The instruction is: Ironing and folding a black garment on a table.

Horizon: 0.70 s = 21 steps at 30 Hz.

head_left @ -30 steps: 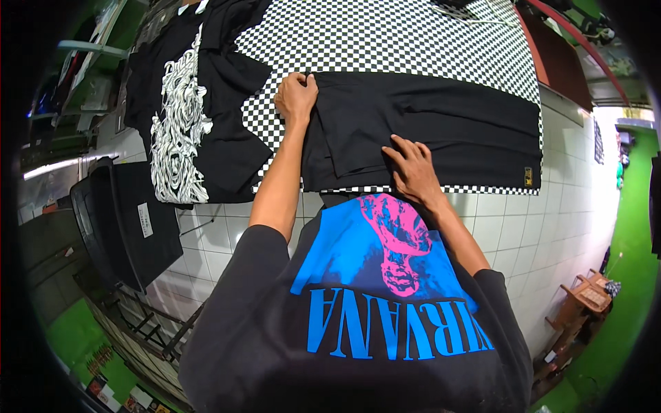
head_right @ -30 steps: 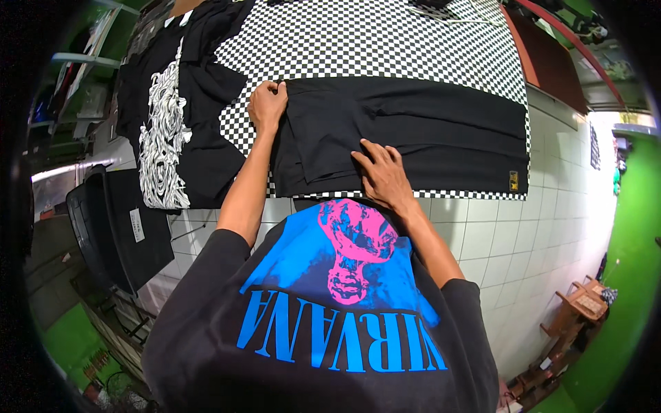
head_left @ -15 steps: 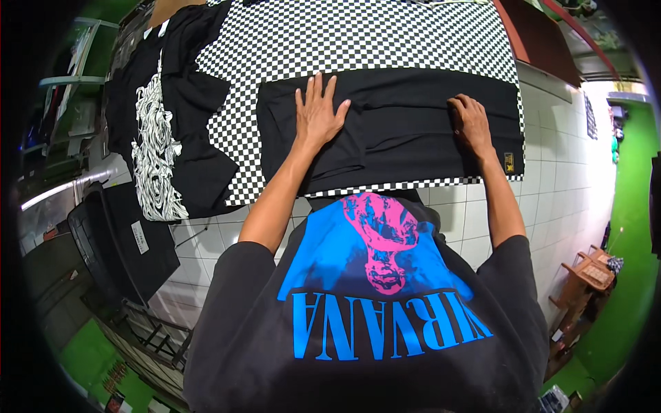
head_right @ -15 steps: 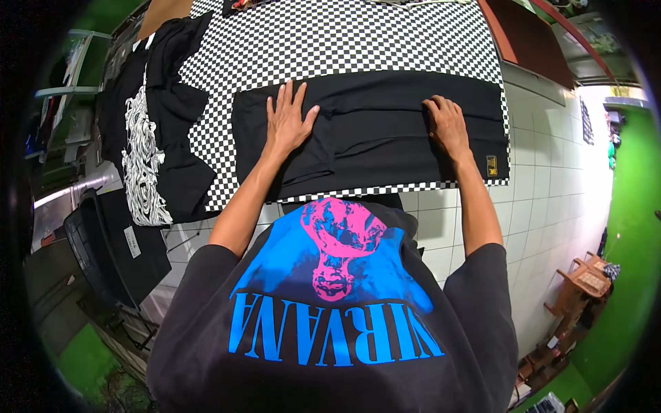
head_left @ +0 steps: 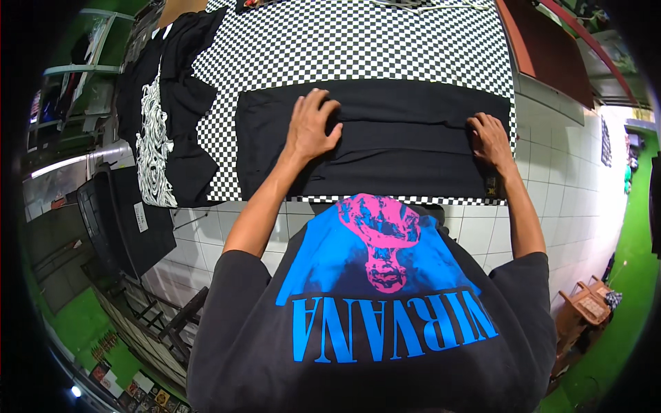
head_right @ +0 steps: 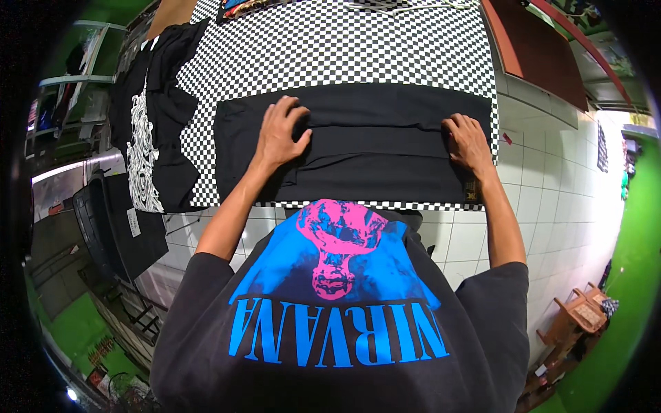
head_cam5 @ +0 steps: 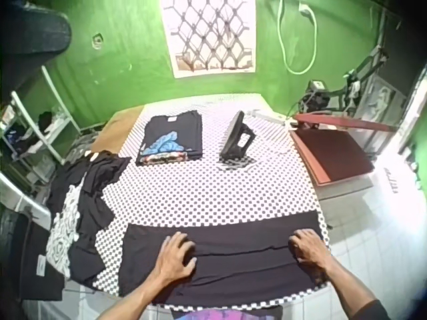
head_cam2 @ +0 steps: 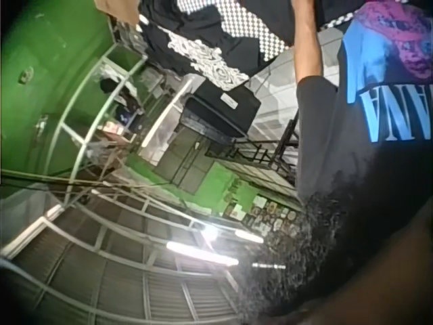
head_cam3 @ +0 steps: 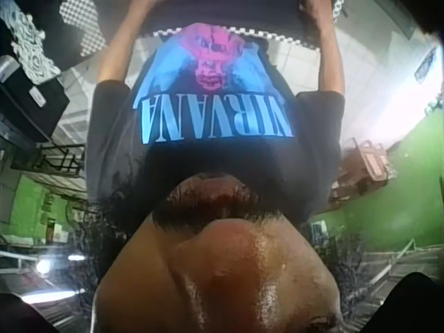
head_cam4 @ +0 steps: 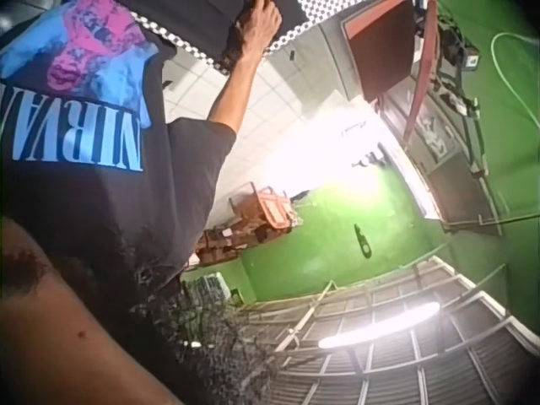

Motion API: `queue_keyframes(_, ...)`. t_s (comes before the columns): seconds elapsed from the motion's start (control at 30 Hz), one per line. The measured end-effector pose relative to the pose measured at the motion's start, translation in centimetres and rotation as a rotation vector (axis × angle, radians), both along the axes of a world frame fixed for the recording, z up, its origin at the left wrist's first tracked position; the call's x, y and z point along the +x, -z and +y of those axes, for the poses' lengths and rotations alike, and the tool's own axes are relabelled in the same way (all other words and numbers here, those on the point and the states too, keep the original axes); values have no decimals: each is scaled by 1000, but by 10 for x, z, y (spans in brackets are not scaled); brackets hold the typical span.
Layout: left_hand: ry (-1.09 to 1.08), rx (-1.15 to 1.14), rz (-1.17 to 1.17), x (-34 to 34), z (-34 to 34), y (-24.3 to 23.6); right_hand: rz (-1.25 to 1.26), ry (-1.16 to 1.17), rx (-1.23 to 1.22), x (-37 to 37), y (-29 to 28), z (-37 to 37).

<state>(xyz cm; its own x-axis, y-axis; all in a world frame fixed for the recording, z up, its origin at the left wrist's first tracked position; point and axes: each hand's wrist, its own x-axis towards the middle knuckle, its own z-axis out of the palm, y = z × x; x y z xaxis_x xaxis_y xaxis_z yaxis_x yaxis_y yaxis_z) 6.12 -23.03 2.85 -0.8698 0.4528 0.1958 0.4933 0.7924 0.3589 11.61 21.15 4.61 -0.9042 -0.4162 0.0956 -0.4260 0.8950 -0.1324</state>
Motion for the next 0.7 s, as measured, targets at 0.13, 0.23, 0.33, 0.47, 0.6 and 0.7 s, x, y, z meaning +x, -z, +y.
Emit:
queue_keyframes(0.13,27,100,-32,-2,25,9,-47,39,118,-6,1,40)
queue_keyframes(0.23,8,136,-60,-3,27,11,-53,42,155,-9,-1,57)
queue_keyframes(0.33,-5,150,-83,0,30,8,-51,34,146,-8,-8,67)
queue_keyframes(0.47,-38,-7,-99,1,45,-1,-200,37,173,-7,-13,80)
queue_keyframes(0.6,-183,20,60,-3,90,5,117,167,-48,-21,0,45)
queue_keyframes(0.7,-257,-81,59,-4,123,24,103,219,-70,-32,18,5)
